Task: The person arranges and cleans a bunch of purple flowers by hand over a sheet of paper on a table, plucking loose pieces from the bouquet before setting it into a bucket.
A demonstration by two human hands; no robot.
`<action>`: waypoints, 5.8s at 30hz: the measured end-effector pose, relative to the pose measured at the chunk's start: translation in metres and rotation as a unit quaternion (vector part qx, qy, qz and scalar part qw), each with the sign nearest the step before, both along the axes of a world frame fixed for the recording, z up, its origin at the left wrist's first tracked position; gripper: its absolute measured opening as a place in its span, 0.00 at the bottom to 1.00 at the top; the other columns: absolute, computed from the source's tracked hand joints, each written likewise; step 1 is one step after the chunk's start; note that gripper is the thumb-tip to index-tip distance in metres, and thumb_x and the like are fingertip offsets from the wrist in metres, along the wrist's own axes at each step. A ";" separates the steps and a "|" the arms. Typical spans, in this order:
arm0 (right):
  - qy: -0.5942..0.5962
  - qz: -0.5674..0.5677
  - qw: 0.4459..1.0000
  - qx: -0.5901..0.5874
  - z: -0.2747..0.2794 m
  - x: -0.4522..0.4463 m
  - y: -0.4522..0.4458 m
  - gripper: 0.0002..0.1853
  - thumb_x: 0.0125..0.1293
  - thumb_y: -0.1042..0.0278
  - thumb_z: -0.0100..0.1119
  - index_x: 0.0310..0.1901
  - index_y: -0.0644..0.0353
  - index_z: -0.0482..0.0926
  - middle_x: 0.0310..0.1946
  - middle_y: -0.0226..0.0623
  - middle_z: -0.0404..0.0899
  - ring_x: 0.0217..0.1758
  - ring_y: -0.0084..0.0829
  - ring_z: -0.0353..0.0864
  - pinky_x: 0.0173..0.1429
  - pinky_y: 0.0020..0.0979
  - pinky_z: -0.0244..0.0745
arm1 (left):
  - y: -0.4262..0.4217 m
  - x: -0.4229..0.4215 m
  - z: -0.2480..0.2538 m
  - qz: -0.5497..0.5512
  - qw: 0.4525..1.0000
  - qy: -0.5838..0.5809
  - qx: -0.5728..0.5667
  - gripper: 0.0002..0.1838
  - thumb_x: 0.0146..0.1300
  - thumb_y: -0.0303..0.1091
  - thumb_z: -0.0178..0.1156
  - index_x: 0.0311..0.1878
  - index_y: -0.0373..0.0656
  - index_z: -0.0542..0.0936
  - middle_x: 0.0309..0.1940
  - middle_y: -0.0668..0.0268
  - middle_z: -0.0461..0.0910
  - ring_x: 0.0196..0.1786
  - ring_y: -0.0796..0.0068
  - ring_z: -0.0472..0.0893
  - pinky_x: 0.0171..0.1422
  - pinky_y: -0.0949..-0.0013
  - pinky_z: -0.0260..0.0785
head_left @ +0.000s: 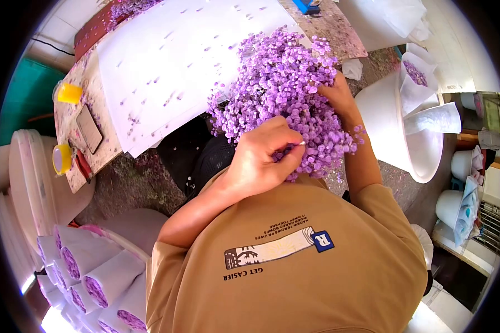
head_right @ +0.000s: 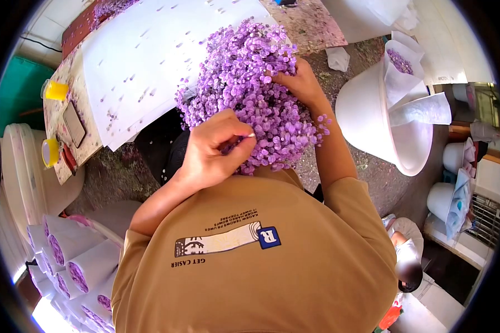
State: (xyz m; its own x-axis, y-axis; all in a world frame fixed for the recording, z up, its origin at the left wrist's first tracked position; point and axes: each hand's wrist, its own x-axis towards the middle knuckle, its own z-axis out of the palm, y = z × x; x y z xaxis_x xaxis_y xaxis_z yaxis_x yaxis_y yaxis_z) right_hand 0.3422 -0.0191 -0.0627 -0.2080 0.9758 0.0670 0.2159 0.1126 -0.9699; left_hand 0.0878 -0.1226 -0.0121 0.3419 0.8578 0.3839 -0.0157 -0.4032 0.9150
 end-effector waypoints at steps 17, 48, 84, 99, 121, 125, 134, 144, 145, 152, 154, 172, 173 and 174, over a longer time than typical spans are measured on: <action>0.000 -0.001 0.999 -0.039 0.010 -0.005 -0.003 0.23 0.59 0.65 0.73 0.54 0.65 0.81 0.46 0.33 0.86 0.48 0.24 0.81 0.58 0.32 0.75 | 0.046 0.008 0.019 0.034 0.980 0.197 -0.007 0.07 0.63 0.30 0.68 0.41 0.39 0.85 0.29 0.64 0.80 0.29 0.71 0.78 0.34 0.69 0.70; 0.046 -0.037 0.998 -0.026 -0.011 0.027 -0.002 0.29 0.58 0.57 0.72 0.57 0.66 0.79 0.49 0.33 0.84 0.51 0.29 0.81 0.60 0.34 0.74 | 0.084 -0.009 -0.053 0.182 0.958 0.220 0.028 0.12 0.57 0.29 0.70 0.43 0.38 0.83 0.27 0.56 0.80 0.29 0.60 0.79 0.39 0.62 0.74; 0.070 -0.056 0.995 -0.042 -0.007 0.027 -0.010 0.26 0.59 0.67 0.73 0.58 0.65 0.78 0.48 0.31 0.84 0.50 0.26 0.81 0.58 0.32 0.75 | 0.141 0.010 -0.022 0.116 0.917 0.382 0.002 0.08 0.61 0.33 0.63 0.42 0.47 0.87 0.42 0.60 0.82 0.46 0.51 0.83 0.51 0.53 0.75; 0.107 -0.053 0.991 -0.060 -0.011 0.025 -0.005 0.27 0.57 0.71 0.71 0.59 0.66 0.77 0.52 0.34 0.84 0.53 0.28 0.82 0.60 0.34 0.76 | 0.104 -0.013 -0.001 -0.109 0.900 -0.152 -0.394 0.07 0.66 0.28 0.61 0.43 0.38 0.75 0.32 0.66 0.77 0.26 0.85 0.67 0.26 0.77 0.55; 0.079 -0.054 0.993 -0.066 -0.007 0.025 -0.009 0.26 0.58 0.67 0.72 0.58 0.67 0.78 0.50 0.34 0.84 0.51 0.29 0.82 0.59 0.33 0.75 | 0.104 0.004 -0.039 0.095 0.947 0.280 0.127 0.08 0.55 0.23 0.64 0.39 0.43 0.84 0.36 0.60 0.77 0.40 0.52 0.82 0.41 0.54 0.76; 0.076 -0.075 0.993 -0.060 -0.001 0.018 -0.010 0.25 0.58 0.68 0.71 0.57 0.67 0.79 0.49 0.34 0.84 0.51 0.29 0.82 0.59 0.34 0.75 | 0.109 0.004 -0.048 0.107 0.969 0.200 0.095 0.05 0.59 0.24 0.64 0.39 0.42 0.83 0.32 0.63 0.77 0.35 0.59 0.81 0.39 0.59 0.74; 0.063 -0.056 0.995 -0.058 -0.010 0.026 -0.006 0.24 0.59 0.68 0.71 0.56 0.67 0.79 0.49 0.34 0.84 0.50 0.28 0.82 0.59 0.33 0.75 | 0.098 -0.037 -0.019 -0.143 0.858 -0.235 -0.435 0.07 0.69 0.31 0.61 0.43 0.35 0.80 0.32 0.69 0.78 0.31 0.81 0.72 0.38 0.74 0.67; 0.068 -0.045 0.996 -0.043 -0.004 0.023 -0.009 0.24 0.58 0.68 0.70 0.56 0.67 0.79 0.48 0.34 0.84 0.50 0.28 0.82 0.58 0.34 0.75 | 0.080 0.001 -0.041 0.131 0.939 0.317 0.031 0.07 0.57 0.27 0.65 0.40 0.42 0.84 0.38 0.59 0.82 0.40 0.50 0.83 0.44 0.54 0.77; 0.068 -0.045 0.996 -0.044 -0.005 0.022 -0.009 0.24 0.58 0.68 0.70 0.56 0.67 0.79 0.48 0.34 0.84 0.50 0.28 0.82 0.58 0.34 0.75 | 0.080 0.002 -0.041 0.138 0.929 0.342 0.038 0.07 0.57 0.27 0.65 0.40 0.42 0.83 0.37 0.60 0.81 0.39 0.51 0.83 0.43 0.54 0.77; 0.047 -0.074 0.995 -0.054 -0.006 0.022 -0.010 0.25 0.59 0.68 0.70 0.58 0.67 0.78 0.49 0.34 0.84 0.52 0.29 0.81 0.60 0.34 0.74 | 0.081 0.000 -0.049 0.130 0.953 0.270 0.039 0.05 0.61 0.27 0.64 0.39 0.40 0.81 0.34 0.64 0.80 0.36 0.56 0.83 0.39 0.56 0.75; 0.080 -0.071 0.993 -0.056 -0.010 0.022 -0.009 0.27 0.58 0.68 0.70 0.59 0.67 0.77 0.50 0.34 0.84 0.52 0.28 0.81 0.61 0.34 0.73 | 0.080 -0.005 -0.044 0.071 0.989 0.036 -0.129 0.05 0.68 0.30 0.60 0.40 0.39 0.80 0.30 0.70 0.77 0.30 0.72 0.77 0.33 0.66 0.69; 0.053 -0.023 0.998 -0.028 -0.020 0.034 -0.004 0.28 0.59 0.65 0.73 0.60 0.65 0.77 0.51 0.33 0.84 0.52 0.27 0.82 0.61 0.34 0.75 | 0.104 -0.026 -0.010 0.115 0.969 -0.028 -0.218 0.09 0.70 0.31 0.61 0.46 0.34 0.83 0.28 0.73 0.79 0.31 0.88 0.70 0.35 0.77 0.63; 0.054 -0.023 0.998 -0.027 -0.019 0.032 -0.004 0.28 0.59 0.65 0.73 0.60 0.65 0.77 0.51 0.33 0.84 0.52 0.27 0.82 0.61 0.34 0.75 | 0.114 -0.030 -0.010 0.136 0.962 -0.026 -0.233 0.10 0.70 0.31 0.60 0.45 0.33 0.83 0.29 0.73 0.79 0.31 0.88 0.70 0.34 0.77 0.63; 0.063 -0.027 0.997 -0.035 -0.017 0.031 -0.005 0.28 0.59 0.66 0.73 0.60 0.65 0.77 0.51 0.33 0.84 0.52 0.27 0.82 0.61 0.34 0.75 | 0.123 -0.031 -0.014 0.140 0.966 -0.006 -0.215 0.10 0.69 0.33 0.62 0.46 0.36 0.85 0.26 0.76 0.75 0.27 0.86 0.69 0.31 0.75 0.62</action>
